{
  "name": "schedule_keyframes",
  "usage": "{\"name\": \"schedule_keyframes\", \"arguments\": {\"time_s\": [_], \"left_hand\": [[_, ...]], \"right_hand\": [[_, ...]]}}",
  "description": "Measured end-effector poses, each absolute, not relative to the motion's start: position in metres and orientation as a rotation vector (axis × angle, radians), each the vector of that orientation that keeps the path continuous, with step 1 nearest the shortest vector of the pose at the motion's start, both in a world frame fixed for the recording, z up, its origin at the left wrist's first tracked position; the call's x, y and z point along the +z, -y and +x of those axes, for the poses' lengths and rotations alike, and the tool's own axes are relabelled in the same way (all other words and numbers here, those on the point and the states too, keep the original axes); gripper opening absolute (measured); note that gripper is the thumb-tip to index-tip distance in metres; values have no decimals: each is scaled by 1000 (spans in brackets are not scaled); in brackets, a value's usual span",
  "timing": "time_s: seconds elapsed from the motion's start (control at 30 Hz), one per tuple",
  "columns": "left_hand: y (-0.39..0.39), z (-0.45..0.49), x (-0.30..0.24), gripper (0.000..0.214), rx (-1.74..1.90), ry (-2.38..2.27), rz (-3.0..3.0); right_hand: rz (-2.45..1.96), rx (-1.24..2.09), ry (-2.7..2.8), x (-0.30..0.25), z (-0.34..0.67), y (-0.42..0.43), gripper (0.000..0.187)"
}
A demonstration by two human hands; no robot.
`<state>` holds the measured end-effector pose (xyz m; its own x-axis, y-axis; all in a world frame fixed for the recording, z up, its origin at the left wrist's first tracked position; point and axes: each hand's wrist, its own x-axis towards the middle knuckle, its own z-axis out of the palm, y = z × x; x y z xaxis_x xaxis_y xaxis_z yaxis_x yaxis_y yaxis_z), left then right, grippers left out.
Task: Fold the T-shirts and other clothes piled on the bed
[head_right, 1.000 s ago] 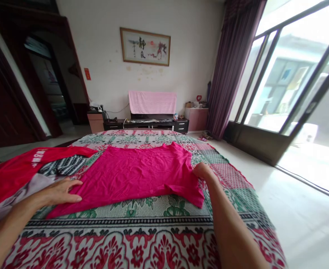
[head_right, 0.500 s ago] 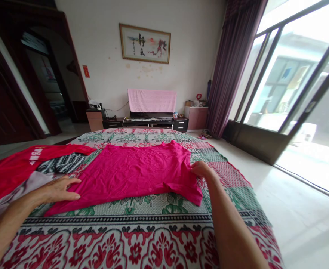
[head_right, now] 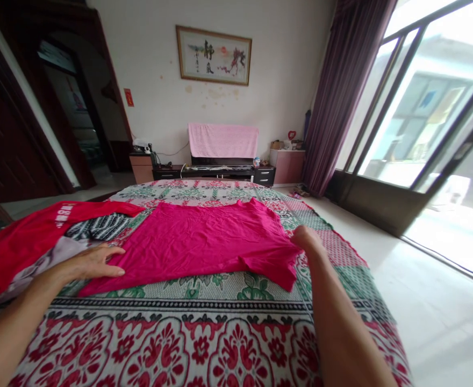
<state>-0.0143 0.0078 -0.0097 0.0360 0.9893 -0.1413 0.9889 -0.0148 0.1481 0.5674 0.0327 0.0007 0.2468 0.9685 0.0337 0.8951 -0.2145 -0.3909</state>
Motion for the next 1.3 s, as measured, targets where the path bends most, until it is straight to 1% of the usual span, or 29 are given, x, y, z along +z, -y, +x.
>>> {"name": "schedule_keyframes", "arguments": {"time_s": [0.07, 0.2, 0.27, 0.4, 0.53, 0.63, 0.7, 0.83, 0.87, 0.9, 1.03, 1.3], "left_hand": [[-7, -17, -9, 84, 34, -2015, 2111], [-4, -28, -14, 66, 236, -1935, 2047], [-3, -33, -17, 58, 334, -1952, 1965], [3, -38, -13, 54, 374, -1882, 1911], [9, -34, 2, 39, 248, -1693, 1944], [12, -23, 5, 30, 108, -1597, 1974], [13, -13, 2, 26, 26, -1619, 1991], [16, 5, -1, 19, -64, -1746, 2069], [17, 7, 0, 17, -71, -1753, 2092], [18, 9, 1, 17, -72, -1755, 2107], [19, 8, 7, 20, -73, -1731, 2109], [14, -11, 16, 17, 97, -1584, 2034]], "right_hand": [[-2144, 394, 1800, 5, 550, -33, 4], [-1936, 765, 2124, 7, 513, -34, 13], [-1916, 805, 2236, 4, 502, -33, 15], [-1880, 925, 2386, 7, 495, -27, 26], [-1943, 862, 2445, 22, 486, -14, 33], [-1992, 797, 2524, 31, 469, -3, 32], [-2011, 700, 2609, 33, 454, 5, 27], [-2062, 414, 2786, 33, 432, 14, 3], [-2069, 371, 2786, 33, 431, 15, 3], [-2073, 343, 2764, 33, 432, 14, 7], [-2056, 396, 2594, 27, 457, 2, 17], [-2001, 598, 2335, 10, 513, -26, 16]]}}
